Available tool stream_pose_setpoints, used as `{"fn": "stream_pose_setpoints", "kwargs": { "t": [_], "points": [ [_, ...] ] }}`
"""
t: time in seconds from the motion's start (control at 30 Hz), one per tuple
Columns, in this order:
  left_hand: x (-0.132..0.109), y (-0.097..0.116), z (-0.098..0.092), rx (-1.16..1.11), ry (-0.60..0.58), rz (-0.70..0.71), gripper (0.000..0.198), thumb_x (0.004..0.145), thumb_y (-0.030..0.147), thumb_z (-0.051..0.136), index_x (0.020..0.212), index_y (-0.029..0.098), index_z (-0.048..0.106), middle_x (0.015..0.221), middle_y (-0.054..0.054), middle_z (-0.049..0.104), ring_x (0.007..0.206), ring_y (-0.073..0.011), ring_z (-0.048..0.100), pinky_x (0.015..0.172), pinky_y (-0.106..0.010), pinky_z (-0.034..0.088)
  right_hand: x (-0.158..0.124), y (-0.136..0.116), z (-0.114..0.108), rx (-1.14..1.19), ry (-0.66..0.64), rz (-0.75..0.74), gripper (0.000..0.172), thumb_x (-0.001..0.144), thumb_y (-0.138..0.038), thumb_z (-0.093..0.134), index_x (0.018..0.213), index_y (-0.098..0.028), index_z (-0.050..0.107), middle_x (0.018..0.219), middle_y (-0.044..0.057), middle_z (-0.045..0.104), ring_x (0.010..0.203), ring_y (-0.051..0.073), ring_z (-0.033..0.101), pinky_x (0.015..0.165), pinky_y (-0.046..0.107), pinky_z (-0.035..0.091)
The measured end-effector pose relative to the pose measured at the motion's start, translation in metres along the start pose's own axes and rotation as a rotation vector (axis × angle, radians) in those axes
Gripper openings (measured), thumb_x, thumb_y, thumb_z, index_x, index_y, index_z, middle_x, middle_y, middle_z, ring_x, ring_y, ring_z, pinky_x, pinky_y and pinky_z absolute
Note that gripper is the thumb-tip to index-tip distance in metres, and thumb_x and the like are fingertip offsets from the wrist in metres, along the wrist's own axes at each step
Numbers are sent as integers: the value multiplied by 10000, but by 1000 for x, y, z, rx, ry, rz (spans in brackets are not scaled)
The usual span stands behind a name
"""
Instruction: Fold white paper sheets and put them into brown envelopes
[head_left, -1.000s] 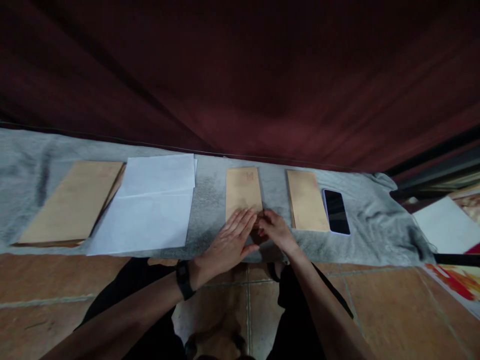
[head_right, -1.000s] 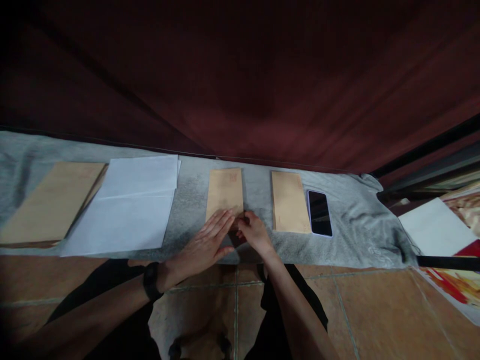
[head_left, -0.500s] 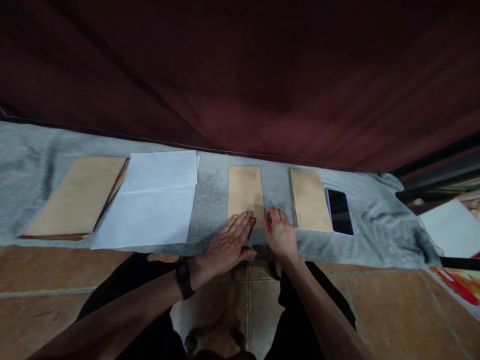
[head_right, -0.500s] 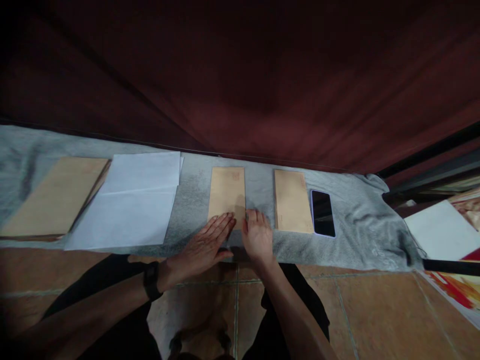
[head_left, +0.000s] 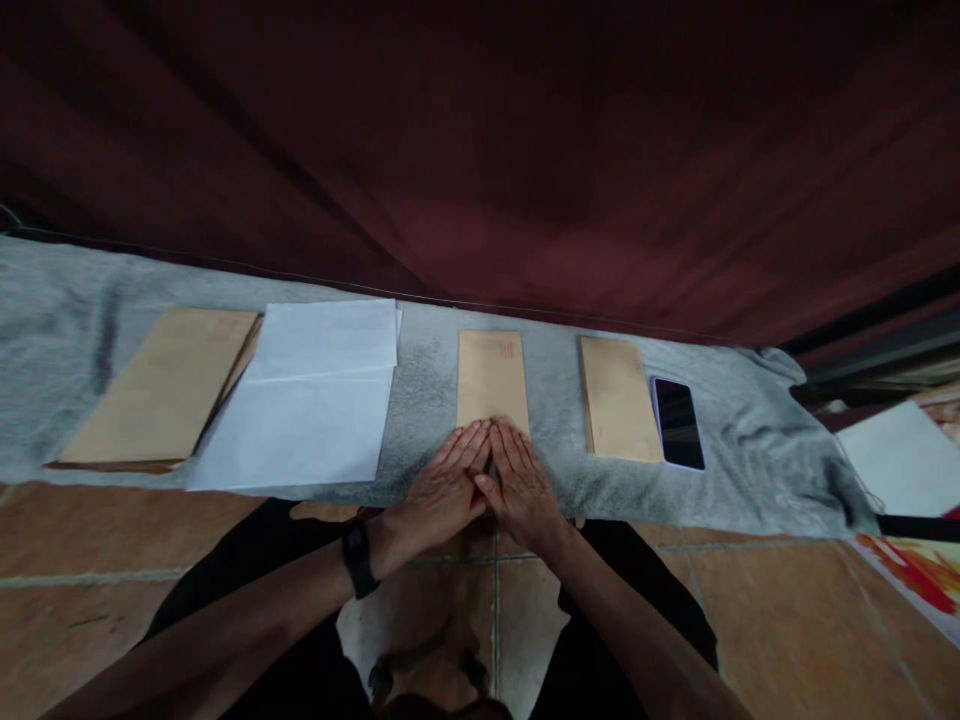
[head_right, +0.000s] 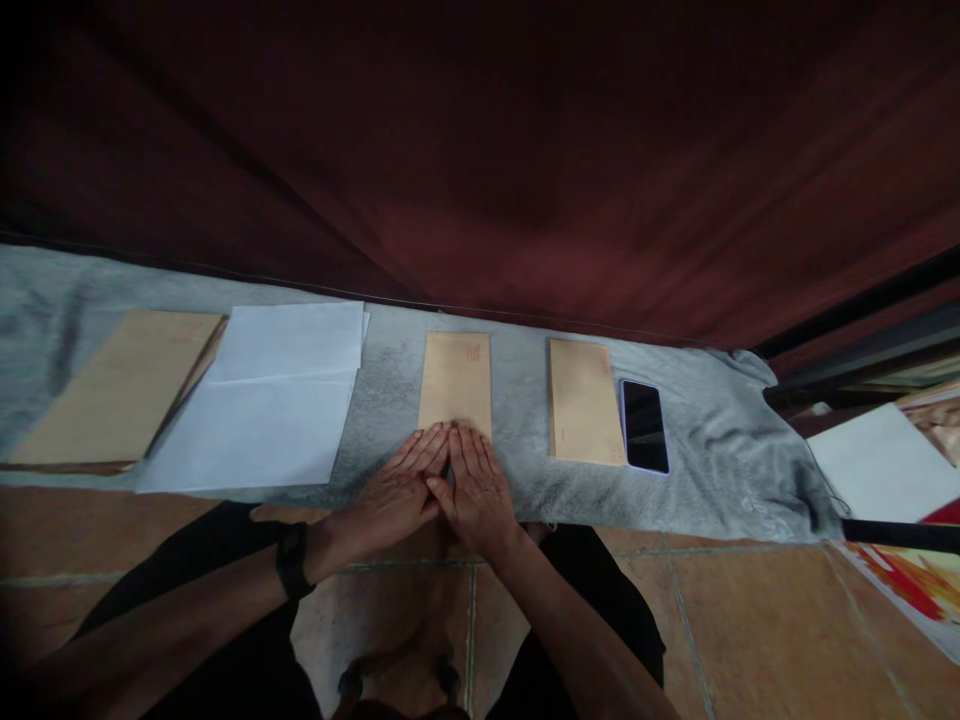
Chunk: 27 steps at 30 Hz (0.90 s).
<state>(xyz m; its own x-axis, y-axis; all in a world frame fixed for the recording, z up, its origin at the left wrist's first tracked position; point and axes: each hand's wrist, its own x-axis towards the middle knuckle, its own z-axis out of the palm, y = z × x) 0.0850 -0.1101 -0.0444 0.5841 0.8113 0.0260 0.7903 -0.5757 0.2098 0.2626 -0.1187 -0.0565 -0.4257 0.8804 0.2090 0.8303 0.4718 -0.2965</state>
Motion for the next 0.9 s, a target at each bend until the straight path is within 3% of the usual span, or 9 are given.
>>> {"fn": "stream_pose_setpoints", "kwargs": {
  "t": [0.27, 0.57, 0.73, 0.9],
  "points": [
    [-8, -10, 1, 41, 47, 2, 851, 1004, 610, 466, 1622, 60, 266, 1689, -203, 311, 1594, -292, 239, 1299, -452, 192, -6, 11, 0, -71, 12, -9, 705, 1077, -486, 404, 1628, -60, 297, 1658, 211, 368, 1561, 301, 321, 1263, 501, 317],
    [-16, -16, -2, 96, 42, -43, 805, 1014, 602, 452, 1615, 87, 307, 1698, -184, 295, 1599, -284, 225, 1305, -467, 166, -7, 20, -1, -155, 39, 84, 729, 1067, -509, 408, 1603, -19, 339, 1658, 232, 356, 1536, 338, 355, 1252, 502, 311],
    [-16, -17, -2, 75, 90, -109, 782, 1017, 553, 473, 1614, 79, 300, 1687, -205, 316, 1583, -309, 273, 1290, -485, 212, -7, 25, 0, -166, 64, 115, 688, 1074, -470, 405, 1593, -20, 359, 1648, 228, 382, 1536, 325, 357, 1256, 491, 297],
    [-2, -24, -5, -81, 164, -175, 716, 1025, 442, 478, 1623, 108, 268, 1631, -217, 416, 1507, -333, 407, 1215, -496, 352, 3, 26, -3, -131, 107, 113, 651, 1071, -409, 430, 1601, -41, 344, 1661, 215, 364, 1550, 338, 322, 1259, 539, 267]
  ]
}}
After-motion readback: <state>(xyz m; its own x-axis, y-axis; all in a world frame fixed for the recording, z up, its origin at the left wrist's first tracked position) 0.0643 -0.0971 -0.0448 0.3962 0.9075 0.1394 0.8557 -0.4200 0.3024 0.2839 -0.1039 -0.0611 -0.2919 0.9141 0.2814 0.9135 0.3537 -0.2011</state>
